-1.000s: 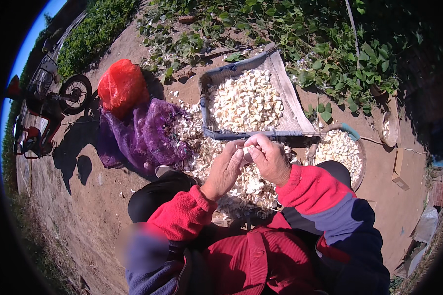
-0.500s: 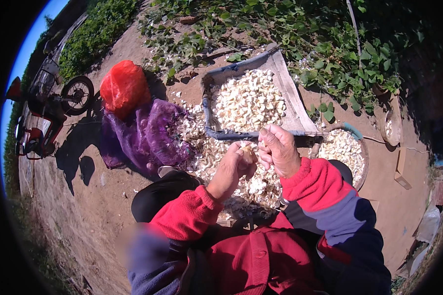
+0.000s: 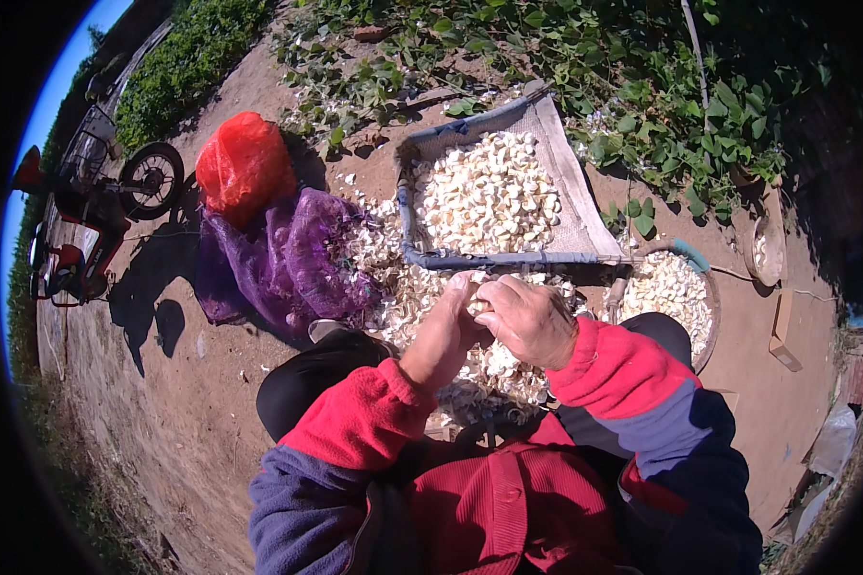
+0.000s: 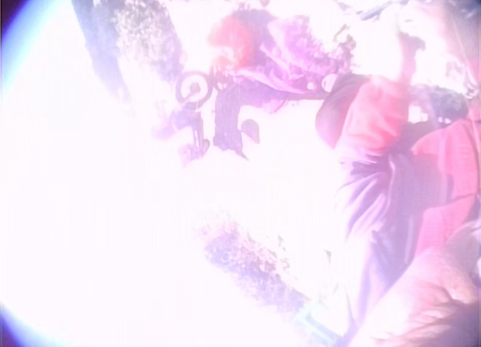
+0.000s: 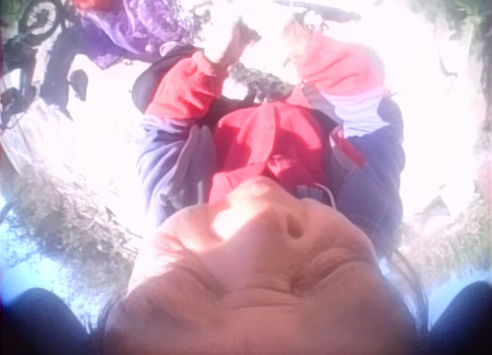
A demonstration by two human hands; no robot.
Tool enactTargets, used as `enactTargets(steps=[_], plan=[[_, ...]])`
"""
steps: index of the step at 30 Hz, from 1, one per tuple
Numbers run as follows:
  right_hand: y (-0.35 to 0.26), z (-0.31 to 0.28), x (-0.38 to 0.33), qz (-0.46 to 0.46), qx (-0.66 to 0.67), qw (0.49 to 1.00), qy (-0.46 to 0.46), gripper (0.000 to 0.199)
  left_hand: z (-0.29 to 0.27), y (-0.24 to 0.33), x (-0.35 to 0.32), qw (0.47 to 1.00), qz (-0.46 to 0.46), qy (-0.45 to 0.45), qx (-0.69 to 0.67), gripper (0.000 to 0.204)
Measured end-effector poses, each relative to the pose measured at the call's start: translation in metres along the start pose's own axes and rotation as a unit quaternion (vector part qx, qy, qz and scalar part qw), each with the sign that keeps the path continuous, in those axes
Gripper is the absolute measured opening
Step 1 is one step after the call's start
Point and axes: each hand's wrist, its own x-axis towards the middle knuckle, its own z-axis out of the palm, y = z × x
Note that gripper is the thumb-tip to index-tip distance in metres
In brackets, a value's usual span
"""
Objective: The person sits on the ground and peels garlic cloves by hand, separating the skins and placing the peeled cloves into a nearby container. The person repeatedly picks up garlic bulbs, removes outer layers, and discards the skins onto the ground.
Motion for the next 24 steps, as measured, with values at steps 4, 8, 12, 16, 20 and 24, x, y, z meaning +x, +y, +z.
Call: enactTargets(steps=[4,8,12,16,20,24], plan=[[0.002,-0.004,0.003,-0.005,0.051,0.999,-0.004,0.024,0.001,0.004,-0.003,0.996,-0.003,0.040,0.073,0.026],[0.003,-0.001,0.003,-0.014,0.073,0.997,0.026,0.025,0.003,0.003,-0.003,0.998,0.029,0.012,0.054,0.024],[0.002,0.004,-0.001,-0.044,-0.061,0.995,0.061,0.025,0.008,0.003,-0.003,0.996,0.041,0.023,0.080,0.023],[-0.001,0.007,-0.002,-0.004,-0.014,0.996,0.086,0.030,0.015,0.006,-0.006,0.993,0.059,0.022,0.097,0.022],[0.000,0.002,-0.003,-0.021,0.032,0.996,0.081,0.038,0.019,0.007,-0.010,0.997,0.033,0.030,0.066,0.021],[0.002,0.003,-0.003,0.011,0.111,0.993,0.049,0.032,0.012,0.012,-0.011,0.999,0.019,-0.008,0.045,0.025]])
